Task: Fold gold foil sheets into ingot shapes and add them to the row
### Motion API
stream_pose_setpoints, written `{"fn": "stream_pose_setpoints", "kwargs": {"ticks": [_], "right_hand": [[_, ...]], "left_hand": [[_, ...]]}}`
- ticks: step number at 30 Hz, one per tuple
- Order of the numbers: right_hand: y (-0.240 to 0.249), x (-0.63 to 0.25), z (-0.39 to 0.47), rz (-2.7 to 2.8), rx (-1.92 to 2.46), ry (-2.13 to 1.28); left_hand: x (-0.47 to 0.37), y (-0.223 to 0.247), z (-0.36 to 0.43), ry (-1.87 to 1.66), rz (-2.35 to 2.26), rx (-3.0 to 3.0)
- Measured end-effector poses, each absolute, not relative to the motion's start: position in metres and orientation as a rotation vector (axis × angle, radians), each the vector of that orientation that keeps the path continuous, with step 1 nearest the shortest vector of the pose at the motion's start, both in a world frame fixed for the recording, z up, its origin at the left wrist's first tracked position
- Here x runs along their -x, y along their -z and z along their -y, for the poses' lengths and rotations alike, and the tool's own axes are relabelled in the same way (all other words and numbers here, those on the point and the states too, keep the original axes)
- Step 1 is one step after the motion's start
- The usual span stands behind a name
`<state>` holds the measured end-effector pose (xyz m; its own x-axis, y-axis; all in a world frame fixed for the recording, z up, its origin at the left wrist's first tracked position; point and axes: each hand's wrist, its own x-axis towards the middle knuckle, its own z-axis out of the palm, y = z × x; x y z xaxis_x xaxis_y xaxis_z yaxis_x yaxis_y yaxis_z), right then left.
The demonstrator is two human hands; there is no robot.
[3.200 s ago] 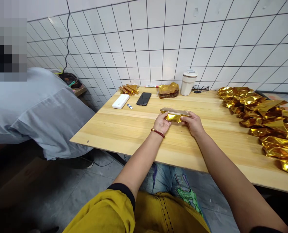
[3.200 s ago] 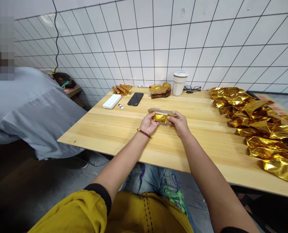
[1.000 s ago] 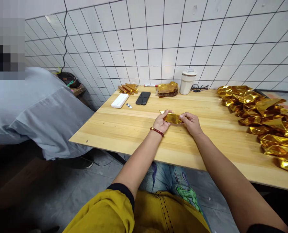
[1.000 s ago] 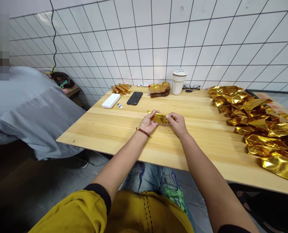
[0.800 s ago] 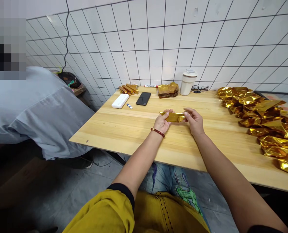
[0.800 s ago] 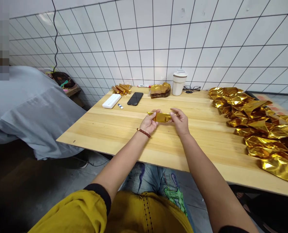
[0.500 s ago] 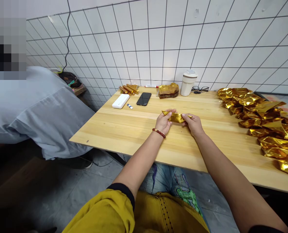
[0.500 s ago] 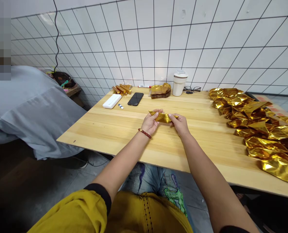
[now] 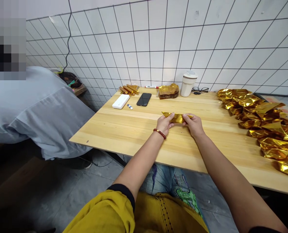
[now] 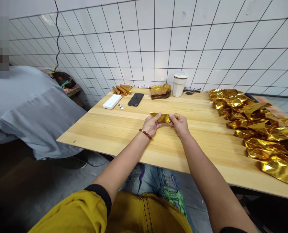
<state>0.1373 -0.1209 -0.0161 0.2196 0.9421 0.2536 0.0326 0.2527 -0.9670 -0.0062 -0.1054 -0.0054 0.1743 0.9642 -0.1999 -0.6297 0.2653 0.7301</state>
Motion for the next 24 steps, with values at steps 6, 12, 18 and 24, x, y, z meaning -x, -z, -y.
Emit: {"fn": "stream_pose_setpoints", "kwargs": {"ticks": [6,12,18,24], "right_hand": [[0.017,-0.138,0.12,1.102,1.111,-0.83],[0.017,-0.14,0.119,1.098,1.11,-0.816],[0.022,-0.145,0.116,1.021,1.092,-0.899],[0.021,-0.147,0.115,1.012,1.1,-0.841]], "left_hand": [[0.004,0.003,0.107,-1.282,-0.74,-0.615],[0.008,0.005,0.102,-1.304,-0.785,-0.569],[0.014,0.004,0.098,-1.359,-0.769,-0.506],[0.014,0.002,0.099,-1.359,-0.793,-0.477]]}}
